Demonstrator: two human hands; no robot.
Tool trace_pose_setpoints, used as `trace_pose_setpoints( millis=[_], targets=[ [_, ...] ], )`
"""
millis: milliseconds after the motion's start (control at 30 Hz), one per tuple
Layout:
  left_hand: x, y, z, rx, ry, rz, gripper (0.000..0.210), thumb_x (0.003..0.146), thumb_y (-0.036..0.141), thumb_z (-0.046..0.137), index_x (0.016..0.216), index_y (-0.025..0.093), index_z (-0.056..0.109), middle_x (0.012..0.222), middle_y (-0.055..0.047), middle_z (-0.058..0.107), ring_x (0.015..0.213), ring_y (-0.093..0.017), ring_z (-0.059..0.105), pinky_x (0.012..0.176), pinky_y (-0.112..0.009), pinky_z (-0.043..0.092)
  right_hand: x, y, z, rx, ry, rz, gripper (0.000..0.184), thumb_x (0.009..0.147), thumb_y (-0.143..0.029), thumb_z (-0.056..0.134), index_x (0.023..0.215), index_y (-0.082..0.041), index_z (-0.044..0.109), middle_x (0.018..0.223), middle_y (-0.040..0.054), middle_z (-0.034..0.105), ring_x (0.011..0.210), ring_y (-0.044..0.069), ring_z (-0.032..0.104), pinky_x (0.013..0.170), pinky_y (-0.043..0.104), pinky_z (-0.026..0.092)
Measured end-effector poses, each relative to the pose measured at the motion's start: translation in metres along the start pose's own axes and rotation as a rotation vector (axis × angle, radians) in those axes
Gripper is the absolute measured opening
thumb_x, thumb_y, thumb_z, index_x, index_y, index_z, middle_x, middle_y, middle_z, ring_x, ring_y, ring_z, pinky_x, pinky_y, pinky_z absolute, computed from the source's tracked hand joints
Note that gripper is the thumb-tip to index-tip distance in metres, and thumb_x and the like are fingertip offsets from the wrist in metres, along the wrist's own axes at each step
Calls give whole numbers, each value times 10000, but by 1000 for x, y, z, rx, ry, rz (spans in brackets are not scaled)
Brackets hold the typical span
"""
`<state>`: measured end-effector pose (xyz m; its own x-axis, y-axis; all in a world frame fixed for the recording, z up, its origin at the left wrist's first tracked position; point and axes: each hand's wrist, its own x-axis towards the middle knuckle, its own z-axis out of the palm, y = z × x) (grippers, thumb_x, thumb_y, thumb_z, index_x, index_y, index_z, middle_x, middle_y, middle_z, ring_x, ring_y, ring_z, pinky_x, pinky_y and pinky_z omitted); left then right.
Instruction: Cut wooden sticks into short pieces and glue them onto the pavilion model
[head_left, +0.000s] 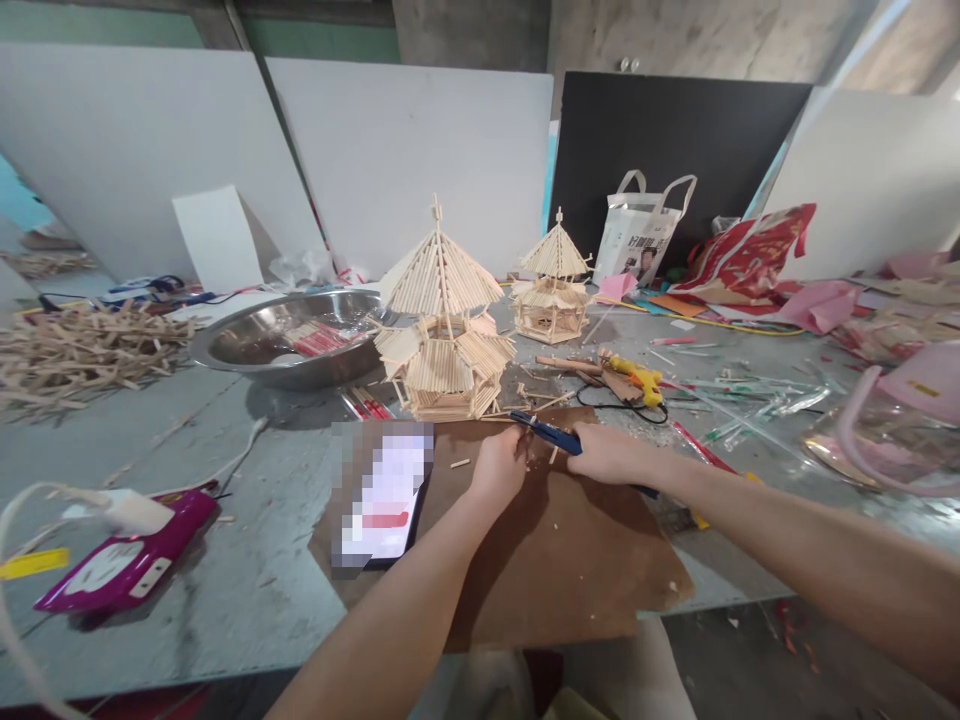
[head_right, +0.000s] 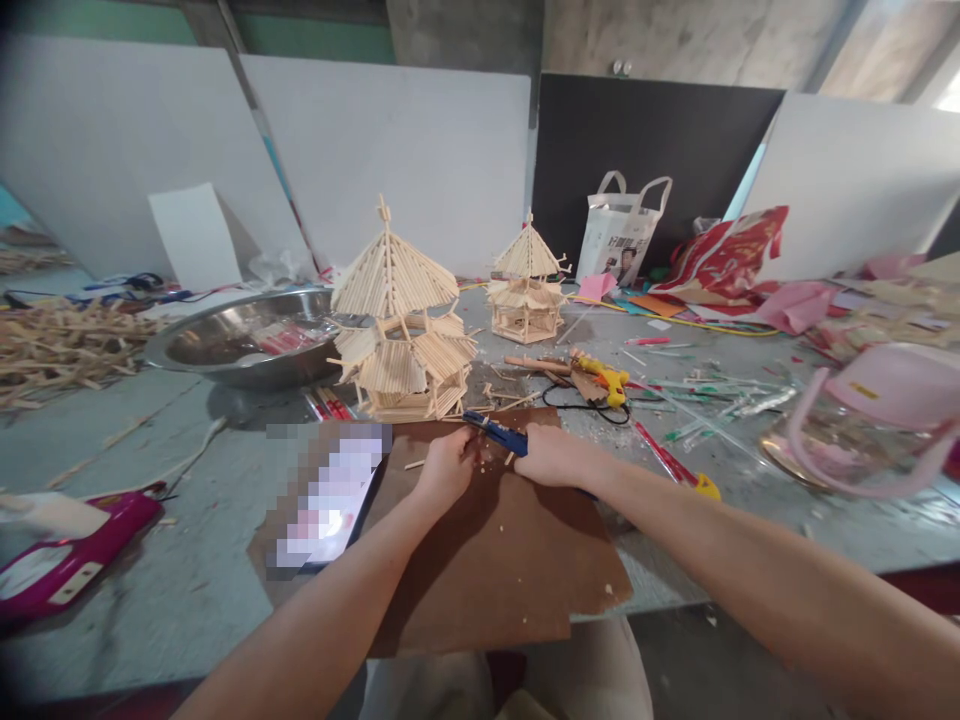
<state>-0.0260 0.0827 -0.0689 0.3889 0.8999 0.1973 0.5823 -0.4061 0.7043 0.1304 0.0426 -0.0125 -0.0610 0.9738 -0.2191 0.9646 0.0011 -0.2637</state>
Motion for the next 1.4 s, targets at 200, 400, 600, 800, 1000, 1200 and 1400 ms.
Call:
trace_pose_setpoints(
  millis=[200,400,600,800,1000,1200,1400],
  targets=[
    [0,4,-7,-37,70,42,240,789,261,369,698,163,569,638,-46,601,595,-143,530,557,-230,336,-1,0,4,29,50,-11,194,674,-277,459,818,-161,517,803,80,617,670,180,550,521,239,328],
    [1,4,-11,-181,-38,72,195,738,168,389,634,167,555,556,-12,571,559,-120,517,500,-192,345,-6,6,7,22,85,-31,150,684,-223,457,816,-170,506,810,61,613,688,163,540,541,231,305],
    [1,5,-9,-201,-63,72,201,737,172,387,641,157,563,546,-8,569,519,-102,500,478,-180,341,-9,11,9,-13,143,-13,155,675,-224,477,822,-177,489,829,66,603,726,181,548,547,239,297],
    [2,5,-7,-201,-64,34,269,771,306,397,631,152,568,494,-5,536,492,-101,485,457,-180,321,-11,7,7,-34,161,2,207,682,-238,482,878,-170,485,849,73,603,768,201,559,573,255,301],
    [2,4,-7,-203,-76,55,261,770,289,393,618,153,555,517,-7,552,484,-93,476,459,-179,317,-11,6,6,-58,135,27,211,700,-267,467,884,-168,495,855,80,611,764,201,566,570,260,304],
    [3,4,-7,-112,-98,128,246,770,232,383,587,160,532,531,-13,560,495,-101,480,491,-199,324,-12,9,11,-110,127,41,236,700,-291,460,896,-167,507,828,82,620,744,214,577,553,268,303],
    [2,0,-4,61,-124,138,270,796,240,352,626,172,550,576,-53,581,530,-142,523,517,-234,329,-9,12,17,-65,119,26,419,731,-544,389,863,-180,549,821,95,632,745,232,583,543,273,325]
  ],
)
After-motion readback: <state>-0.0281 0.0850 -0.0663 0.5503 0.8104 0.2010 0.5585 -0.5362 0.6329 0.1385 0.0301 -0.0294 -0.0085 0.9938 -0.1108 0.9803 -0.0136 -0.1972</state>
